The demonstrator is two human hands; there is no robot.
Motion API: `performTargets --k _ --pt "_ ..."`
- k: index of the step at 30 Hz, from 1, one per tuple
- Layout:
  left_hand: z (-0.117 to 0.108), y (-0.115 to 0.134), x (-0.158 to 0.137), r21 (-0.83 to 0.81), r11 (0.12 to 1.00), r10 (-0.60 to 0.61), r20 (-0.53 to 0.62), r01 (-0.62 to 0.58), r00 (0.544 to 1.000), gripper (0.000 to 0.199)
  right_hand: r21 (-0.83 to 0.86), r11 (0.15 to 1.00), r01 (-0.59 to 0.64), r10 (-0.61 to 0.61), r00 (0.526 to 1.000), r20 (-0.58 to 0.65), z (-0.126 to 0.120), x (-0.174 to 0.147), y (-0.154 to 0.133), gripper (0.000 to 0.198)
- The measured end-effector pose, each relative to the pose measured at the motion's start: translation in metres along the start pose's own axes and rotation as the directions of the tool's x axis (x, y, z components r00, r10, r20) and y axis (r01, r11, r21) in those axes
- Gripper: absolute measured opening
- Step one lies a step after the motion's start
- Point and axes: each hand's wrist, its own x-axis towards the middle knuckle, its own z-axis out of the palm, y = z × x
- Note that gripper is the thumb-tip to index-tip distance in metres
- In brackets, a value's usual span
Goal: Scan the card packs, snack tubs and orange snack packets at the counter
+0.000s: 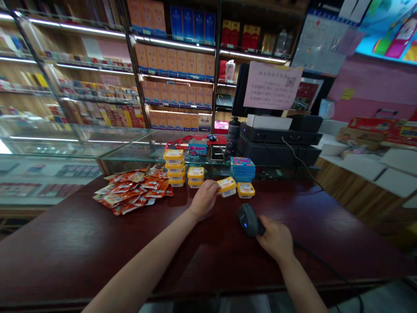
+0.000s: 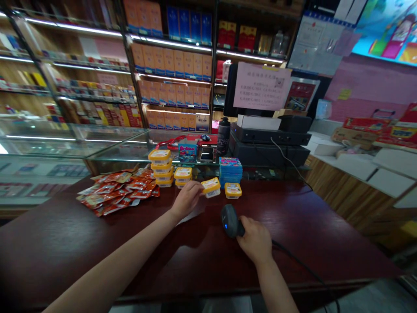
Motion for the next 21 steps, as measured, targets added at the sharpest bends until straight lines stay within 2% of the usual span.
performTargets --k 5,10,16,21 --pt "0.03 0.009 0.042 -0.002 1.0 0.021 0.149 -0.021 0.989 0.016 0.025 0.998 -0.064 0.064 0.998 -0.024 -0.004 -0.001 0.001 0.022" --pt "0.056 0.016 0.071 0.038 0.992 0.107 0.266 -0.121 0.958 0.017 0.054 0.992 -0.112 0.115 0.992 -0.052 -0.008 0.0 0.002 0.026" --pt "0.066 0.021 0.078 0.112 0.957 0.199 0.41 -0.266 0.89 0.014 0.074 0.989 -0.126 0.129 0.991 -0.037 -0.01 0.002 0.003 0.022" --pt "0.068 0.023 0.069 0.148 0.963 0.153 0.383 -0.224 0.911 0.016 0.07 0.99 -0.126 0.13 0.99 -0.046 -0.009 0.002 0.005 0.022"
